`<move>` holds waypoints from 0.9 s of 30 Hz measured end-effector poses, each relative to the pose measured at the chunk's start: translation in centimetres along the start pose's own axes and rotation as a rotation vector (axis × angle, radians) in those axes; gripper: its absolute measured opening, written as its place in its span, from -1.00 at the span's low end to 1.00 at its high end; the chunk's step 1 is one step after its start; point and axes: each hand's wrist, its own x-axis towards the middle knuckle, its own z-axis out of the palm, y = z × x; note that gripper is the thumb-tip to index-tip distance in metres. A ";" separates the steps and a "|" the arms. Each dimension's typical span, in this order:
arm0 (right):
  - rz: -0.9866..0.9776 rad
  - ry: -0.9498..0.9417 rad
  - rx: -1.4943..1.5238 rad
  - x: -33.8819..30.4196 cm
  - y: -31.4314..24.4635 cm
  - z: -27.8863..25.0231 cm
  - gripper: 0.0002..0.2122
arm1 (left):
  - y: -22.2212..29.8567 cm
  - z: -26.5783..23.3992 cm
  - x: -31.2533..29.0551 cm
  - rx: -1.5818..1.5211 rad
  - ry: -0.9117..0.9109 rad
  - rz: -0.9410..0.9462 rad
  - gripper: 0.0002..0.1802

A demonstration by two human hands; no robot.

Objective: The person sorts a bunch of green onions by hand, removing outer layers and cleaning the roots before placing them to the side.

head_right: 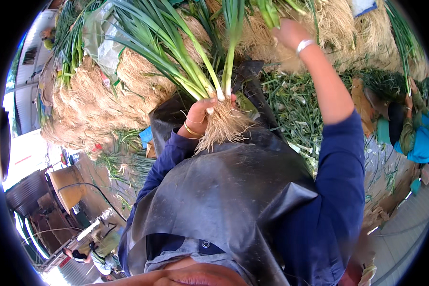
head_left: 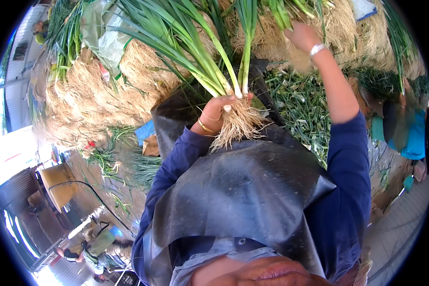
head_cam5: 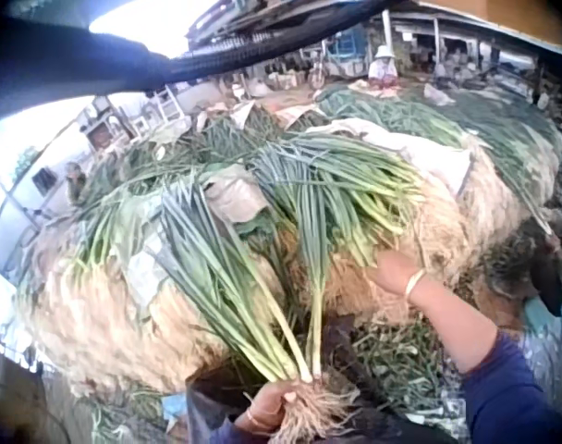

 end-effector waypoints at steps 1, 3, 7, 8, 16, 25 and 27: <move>0.020 -0.089 0.197 -1.6 -2.3 -0.4 -0.69 | 0.0 -0.5 -0.3 -0.033 0.048 -0.001 -0.35; 0.128 -0.296 0.496 -7.7 -8.2 -3.1 -0.67 | 0.0 0.7 0.3 -0.063 -0.039 0.109 -0.39; 0.078 -0.324 0.956 -12.7 -10.2 3.1 -0.63 | -0.2 -0.8 1.9 0.054 -0.089 0.060 -0.45; 0.167 -0.204 0.989 -12.4 -10.5 3.9 -0.63 | -0.4 -0.9 2.0 0.070 -0.090 0.085 -0.45; 0.234 -0.014 2.149 -15.6 -11.3 1.7 -0.75 | -0.4 0.9 0.4 -0.071 0.057 0.149 -0.50; 0.429 -0.349 1.848 -13.5 -11.0 6.4 -0.75 | 0.0 1.2 -0.3 -0.017 0.024 0.104 -0.48; 0.269 -0.269 1.853 -11.3 -12.3 7.6 -0.75 | 0.1 1.5 -0.2 0.108 0.122 0.125 -0.48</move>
